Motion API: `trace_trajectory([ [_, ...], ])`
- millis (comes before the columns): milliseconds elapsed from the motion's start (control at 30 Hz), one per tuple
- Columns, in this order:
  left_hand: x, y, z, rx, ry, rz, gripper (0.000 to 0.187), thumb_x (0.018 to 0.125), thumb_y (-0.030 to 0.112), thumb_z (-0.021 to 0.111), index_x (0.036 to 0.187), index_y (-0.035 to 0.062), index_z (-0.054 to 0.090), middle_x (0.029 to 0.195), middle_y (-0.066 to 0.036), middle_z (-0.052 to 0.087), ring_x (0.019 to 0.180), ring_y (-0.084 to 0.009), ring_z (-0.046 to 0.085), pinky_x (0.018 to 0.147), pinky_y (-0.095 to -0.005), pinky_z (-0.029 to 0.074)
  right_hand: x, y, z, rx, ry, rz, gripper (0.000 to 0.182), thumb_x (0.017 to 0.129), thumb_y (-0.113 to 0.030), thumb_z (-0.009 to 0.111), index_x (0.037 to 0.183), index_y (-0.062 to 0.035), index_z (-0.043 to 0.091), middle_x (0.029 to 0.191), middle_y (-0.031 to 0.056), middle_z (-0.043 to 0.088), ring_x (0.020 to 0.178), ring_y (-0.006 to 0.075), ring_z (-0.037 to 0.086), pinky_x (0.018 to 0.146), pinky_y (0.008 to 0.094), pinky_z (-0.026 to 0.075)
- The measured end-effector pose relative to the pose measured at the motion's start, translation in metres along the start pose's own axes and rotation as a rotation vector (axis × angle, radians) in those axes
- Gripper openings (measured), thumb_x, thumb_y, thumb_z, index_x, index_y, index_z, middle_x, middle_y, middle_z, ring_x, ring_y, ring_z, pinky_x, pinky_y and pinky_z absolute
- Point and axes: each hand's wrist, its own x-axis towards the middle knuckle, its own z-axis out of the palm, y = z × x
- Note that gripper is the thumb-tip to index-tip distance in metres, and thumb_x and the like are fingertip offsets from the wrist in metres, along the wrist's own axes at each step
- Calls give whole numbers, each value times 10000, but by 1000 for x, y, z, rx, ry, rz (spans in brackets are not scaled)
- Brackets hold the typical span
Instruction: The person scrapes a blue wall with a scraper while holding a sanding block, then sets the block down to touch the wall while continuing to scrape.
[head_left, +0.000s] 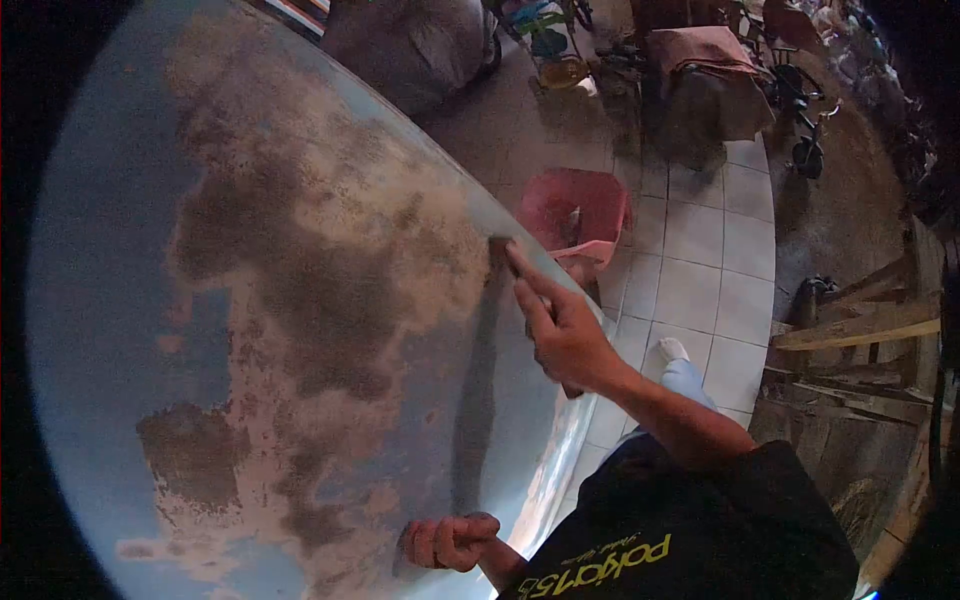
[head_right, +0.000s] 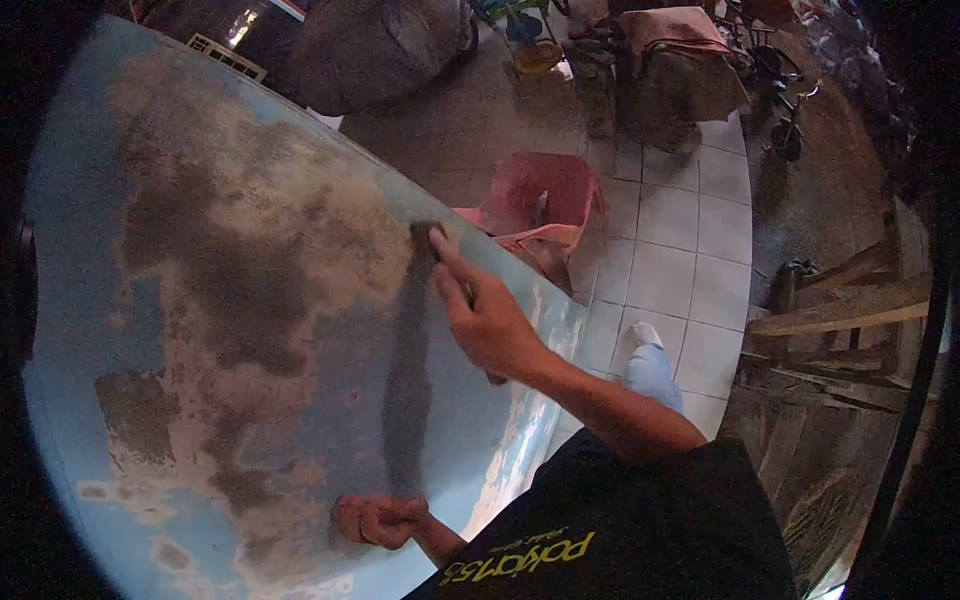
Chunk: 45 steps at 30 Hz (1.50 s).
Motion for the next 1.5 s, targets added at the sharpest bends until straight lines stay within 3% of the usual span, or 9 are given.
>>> trace_trajectory([
  [67, 3, 1, 7, -9, 14, -24, 106, 860, 172, 451, 850, 73, 488, 886, -76, 491, 798, -227, 505, 748, -387, 452, 1, 12, 7, 21, 30, -290, 465, 1012, -238, 398, 1451, -89, 351, 795, 49, 553, 628, 90, 427, 611, 245, 417],
  [400, 0, 3, 4, 17, -6, -41, 124, 867, 178, 456, 858, 60, 492, 886, -83, 492, 825, -242, 512, 758, -409, 459, 9, 10, 3, -40, 71, -283, 456, 1009, -214, 409, 1440, -74, 365, 795, 32, 535, 633, 94, 433, 607, 246, 409],
  [467, -4, 3, 0, 9, 2, -35, 133, 871, 186, 457, 858, 58, 493, 886, -84, 494, 830, -246, 514, 757, -409, 460, 14, -6, -4, 68, 59, -130, 463, 1008, -222, 411, 1447, -84, 355, 808, 37, 537, 675, 96, 473, 631, 254, 419],
  [667, 0, 0, 5, -33, 21, -2, 186, 904, 196, 476, 854, 21, 514, 916, -128, 541, 866, -283, 551, 787, -460, 459, 13, 6, 1, 3, 110, -318, 470, 1006, -222, 418, 1454, -96, 344, 709, 0, 480, 631, 72, 455, 585, 245, 397],
  [1233, 12, 8, 12, 123, 80, 30, 511, 946, 344, 481, 1364, 61, 402, 763, -8, 511, 758, -176, 512, 659, -373, 469, 15, -3, -3, 52, 71, -174, 466, 1004, -224, 415, 1454, -115, 355, 668, 26, 504, 566, 74, 429, 540, 246, 401],
  [1267, 10, 6, 6, 129, 68, 31, 511, 946, 344, 481, 1364, 61, 402, 763, -8, 511, 758, -176, 512, 659, -373, 469, 14, 2, 1, 54, 63, -164, 466, 1004, -224, 415, 1454, -115, 355, 668, 26, 504, 566, 74, 429, 540, 246, 401],
  [1400, -1, 2, 9, 12, 50, -11, 211, 906, 229, 479, 961, 26, 501, 896, -107, 542, 837, -262, 547, 755, -432, 461, 9, 13, 8, -130, 110, -381, 475, 998, -218, 424, 1448, -85, 350, 971, 154, 634, 770, 138, 575, 743, 291, 462],
  [1467, -4, 1, 1, -22, 10, -17, 192, 896, 200, 478, 860, 18, 526, 929, -131, 549, 857, -284, 555, 780, -447, 459, 4, 11, 8, -3, 82, -349, 482, 997, -220, 426, 1452, -86, 341, 1114, 213, 618, 945, 196, 587, 898, 321, 430],
  [1500, -1, 3, 2, -12, 6, -26, 187, 890, 195, 472, 864, 19, 529, 928, -131, 548, 859, -282, 554, 776, -445, 458, 8, -2, 1, 1, 59, -177, 483, 1001, -231, 422, 1457, -99, 335, 1099, 209, 624, 922, 196, 586, 885, 316, 435],
])
